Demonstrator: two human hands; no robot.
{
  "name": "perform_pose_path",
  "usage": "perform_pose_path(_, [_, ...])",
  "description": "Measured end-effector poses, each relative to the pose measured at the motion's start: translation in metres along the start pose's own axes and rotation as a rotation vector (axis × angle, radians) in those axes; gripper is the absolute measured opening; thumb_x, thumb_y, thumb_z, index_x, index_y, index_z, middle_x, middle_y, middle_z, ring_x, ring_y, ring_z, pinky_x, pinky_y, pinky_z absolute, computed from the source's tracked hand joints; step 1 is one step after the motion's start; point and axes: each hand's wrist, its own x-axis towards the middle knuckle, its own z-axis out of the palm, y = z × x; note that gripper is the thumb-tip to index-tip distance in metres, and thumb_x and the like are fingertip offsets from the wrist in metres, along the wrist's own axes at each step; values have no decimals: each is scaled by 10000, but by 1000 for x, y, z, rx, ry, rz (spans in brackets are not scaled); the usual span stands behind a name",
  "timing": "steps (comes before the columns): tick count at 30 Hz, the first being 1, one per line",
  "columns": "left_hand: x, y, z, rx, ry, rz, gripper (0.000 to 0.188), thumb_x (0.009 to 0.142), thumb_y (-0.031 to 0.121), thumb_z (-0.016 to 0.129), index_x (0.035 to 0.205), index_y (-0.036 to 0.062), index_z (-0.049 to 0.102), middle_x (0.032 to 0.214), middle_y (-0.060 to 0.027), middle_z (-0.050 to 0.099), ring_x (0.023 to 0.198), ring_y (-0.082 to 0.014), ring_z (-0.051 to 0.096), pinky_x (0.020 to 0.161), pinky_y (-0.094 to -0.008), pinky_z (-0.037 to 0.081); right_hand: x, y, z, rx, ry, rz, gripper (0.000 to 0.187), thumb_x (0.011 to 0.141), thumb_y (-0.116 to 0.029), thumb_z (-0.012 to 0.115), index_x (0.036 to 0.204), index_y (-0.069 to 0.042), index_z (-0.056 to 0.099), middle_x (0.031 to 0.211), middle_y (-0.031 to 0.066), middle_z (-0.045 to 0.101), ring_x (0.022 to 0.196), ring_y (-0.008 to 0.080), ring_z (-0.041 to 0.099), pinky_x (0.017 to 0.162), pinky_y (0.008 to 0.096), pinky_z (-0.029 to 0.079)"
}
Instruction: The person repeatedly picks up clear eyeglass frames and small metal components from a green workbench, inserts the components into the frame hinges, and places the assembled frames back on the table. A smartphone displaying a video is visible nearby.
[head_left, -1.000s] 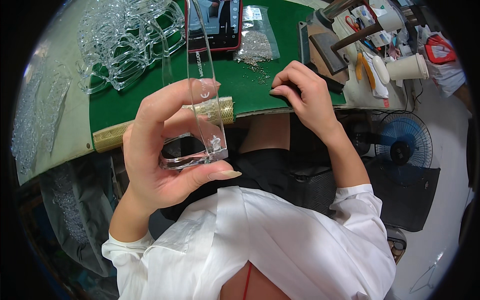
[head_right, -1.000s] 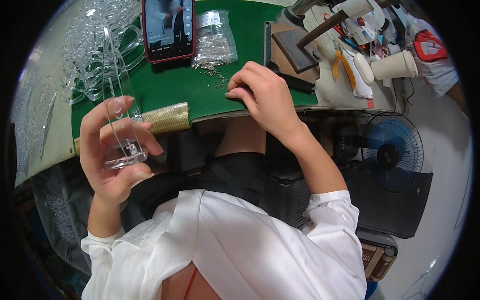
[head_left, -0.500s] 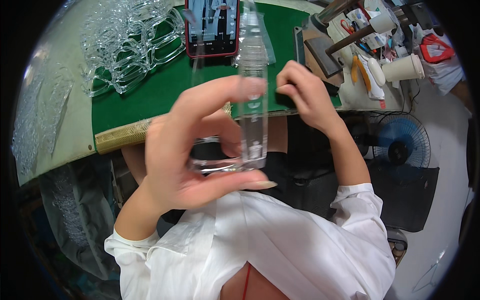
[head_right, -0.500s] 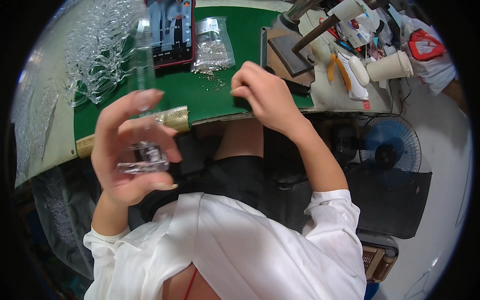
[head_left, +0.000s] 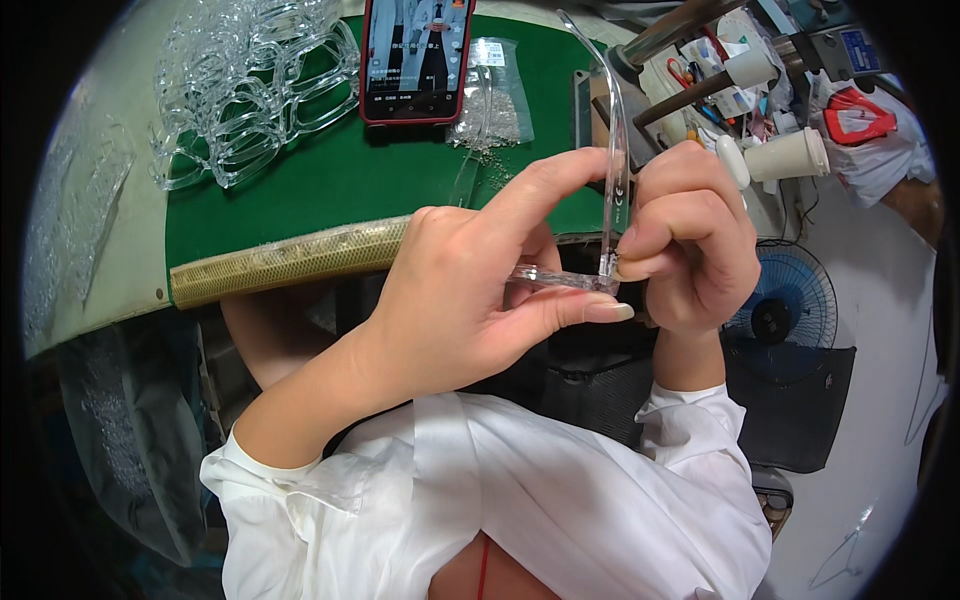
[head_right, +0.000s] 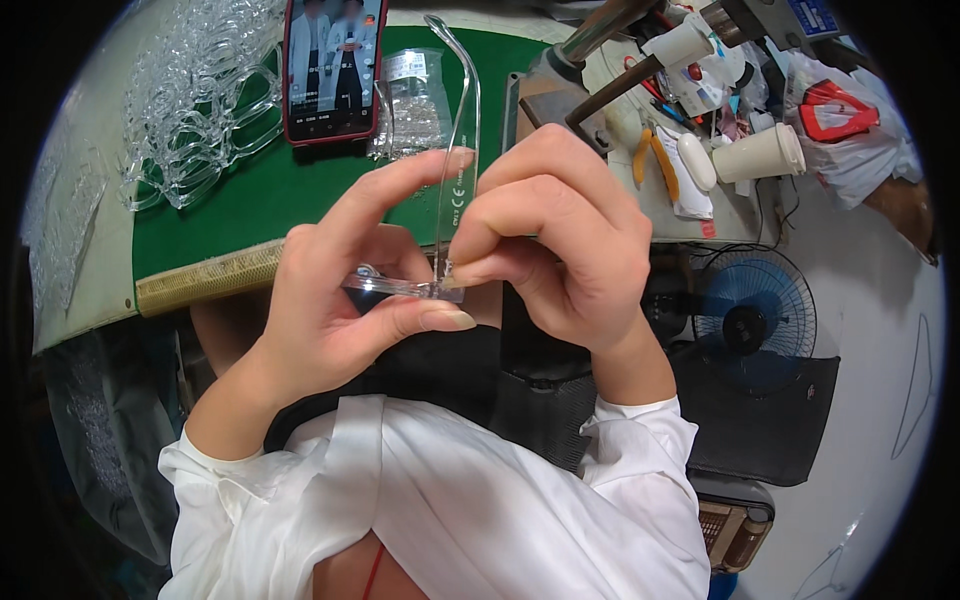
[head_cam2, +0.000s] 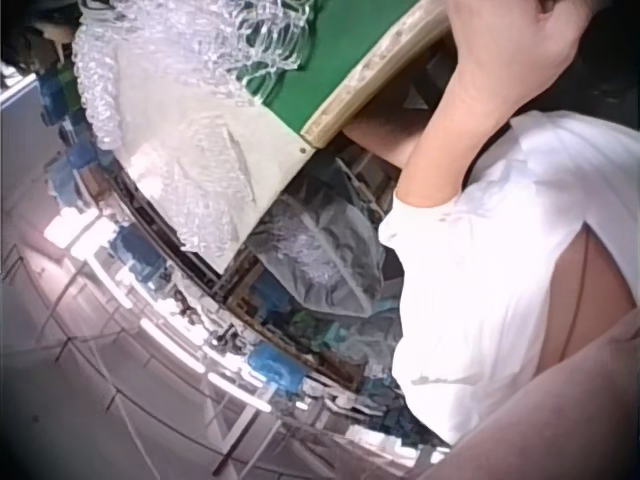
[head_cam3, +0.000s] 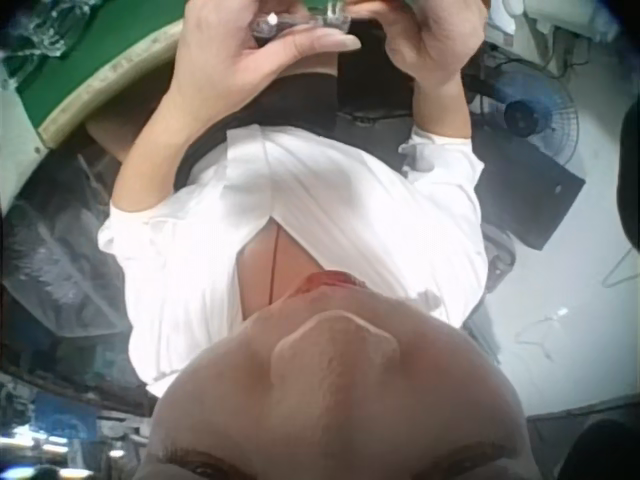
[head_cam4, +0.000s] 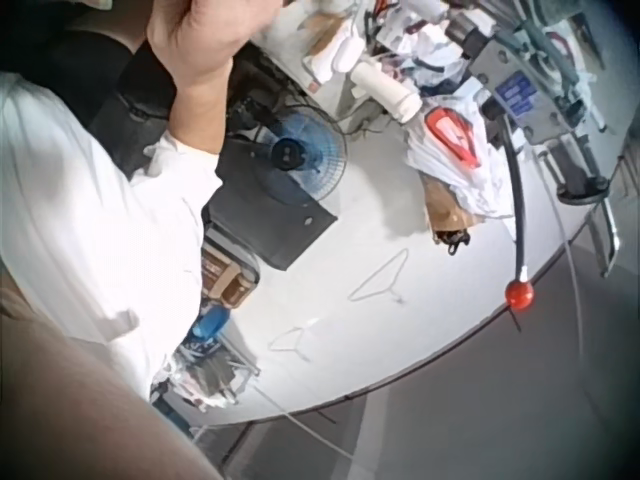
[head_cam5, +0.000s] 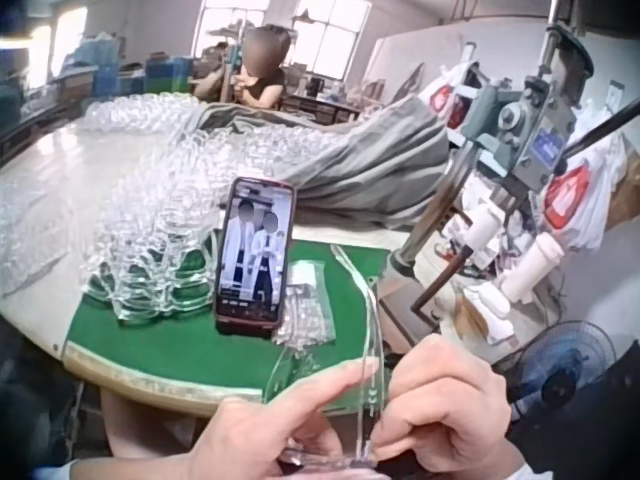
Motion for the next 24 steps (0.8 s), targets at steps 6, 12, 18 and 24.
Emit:
perform_pose_path(6, [1, 2, 0, 61, 14, -3, 751, 720, 146, 795, 1336, -31, 404, 1268, -127, 575, 611, -126, 629, 587, -242, 514, -1, 0, -2, 17, -16, 68, 174, 701, -148, 747, 749, -25, 633, 727, 57, 580, 647, 171, 541, 538, 259, 400])
perform_pose_path(12, [1, 0, 2, 177, 56, 43, 755, 706, 135, 803, 1331, -31, 413, 1249, -133, 584, 601, -149, 634, 564, -248, 508, -4, 0, 2, 40, 14, 122, 164, 726, -129, 736, 764, -16, 624, 735, 65, 570, 650, 180, 546, 547, 258, 412])
perform_pose_path(18, [2, 1, 4, 187, 66, 30, 747, 705, 126, 804, 1328, -29, 421, 1210, -126, 603, 600, -144, 631, 556, -252, 500, -9, 4, 6, 37, 54, 70, 174, 740, -132, 719, 800, -14, 606, 743, 61, 569, 650, 185, 545, 546, 266, 417])
perform_pose_path(24, [4, 4, 5, 123, 56, -31, 717, 711, 94, 795, 1322, -16, 437, 1130, -98, 636, 595, -114, 601, 565, -229, 476, -3, 7, 2, -85, 18, -67, 165, 712, -97, 713, 790, -14, 594, 748, 63, 564, 633, 191, 539, 523, 276, 416])
